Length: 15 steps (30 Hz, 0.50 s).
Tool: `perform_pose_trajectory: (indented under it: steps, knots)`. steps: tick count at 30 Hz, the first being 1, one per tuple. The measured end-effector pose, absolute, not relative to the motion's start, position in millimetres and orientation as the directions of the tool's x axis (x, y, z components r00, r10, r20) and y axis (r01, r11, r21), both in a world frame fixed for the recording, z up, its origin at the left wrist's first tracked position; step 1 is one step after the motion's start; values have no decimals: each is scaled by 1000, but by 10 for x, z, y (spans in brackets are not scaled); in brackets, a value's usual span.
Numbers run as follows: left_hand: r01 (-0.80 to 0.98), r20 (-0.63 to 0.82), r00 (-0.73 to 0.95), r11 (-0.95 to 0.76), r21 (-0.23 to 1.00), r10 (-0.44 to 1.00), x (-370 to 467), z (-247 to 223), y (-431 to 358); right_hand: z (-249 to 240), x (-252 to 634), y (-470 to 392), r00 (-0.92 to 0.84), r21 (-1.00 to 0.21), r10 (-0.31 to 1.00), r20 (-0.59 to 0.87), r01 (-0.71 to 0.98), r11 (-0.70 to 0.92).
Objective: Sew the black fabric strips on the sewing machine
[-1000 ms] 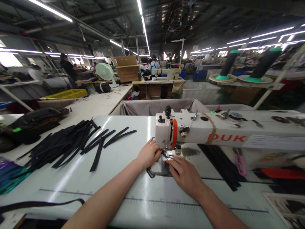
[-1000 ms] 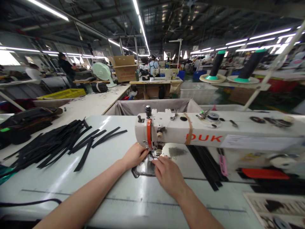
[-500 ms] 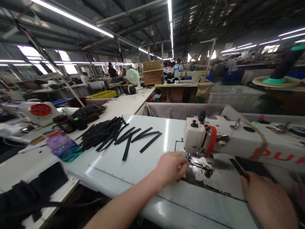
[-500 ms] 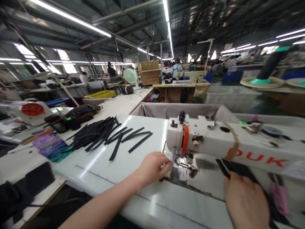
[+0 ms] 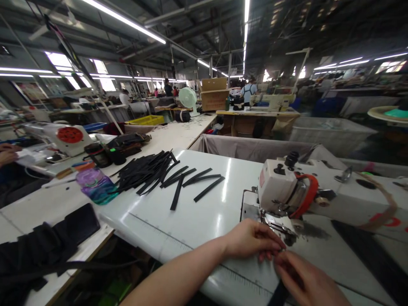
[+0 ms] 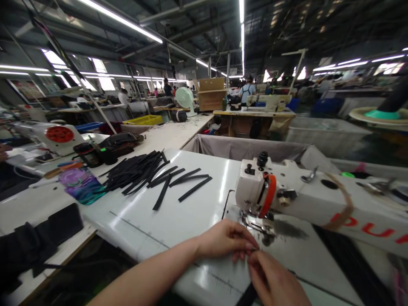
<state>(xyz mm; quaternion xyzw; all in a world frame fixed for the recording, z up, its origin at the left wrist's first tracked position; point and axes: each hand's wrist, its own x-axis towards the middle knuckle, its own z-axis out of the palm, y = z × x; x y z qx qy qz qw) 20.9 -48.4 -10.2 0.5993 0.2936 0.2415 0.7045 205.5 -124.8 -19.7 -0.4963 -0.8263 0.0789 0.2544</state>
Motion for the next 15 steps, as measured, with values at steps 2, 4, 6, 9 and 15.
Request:
perform_pose_trajectory:
  steps: [2,4,6,9,15]
  knots:
    - [114,-76,655,1,993,752,190,-92,-478,-226,1859,-1223,-327,-312,839,435,819,481]
    - [205,-15,623,-145,968,782,172,-78,-479,-269,1772,-1210,-307,-263,815,491,840,474]
    - [224,-13,635,-168,960,772,161,-68,-479,-273,1762,-1218,-325,-255,802,501,830,496]
    - [178,-81,636,-44,983,768,148,-62,-468,-169,1823,-1250,-377,-275,800,467,798,536]
    - [147,-121,657,30,989,744,130,-50,-445,47,2004,-1417,-630,-189,702,333,684,704]
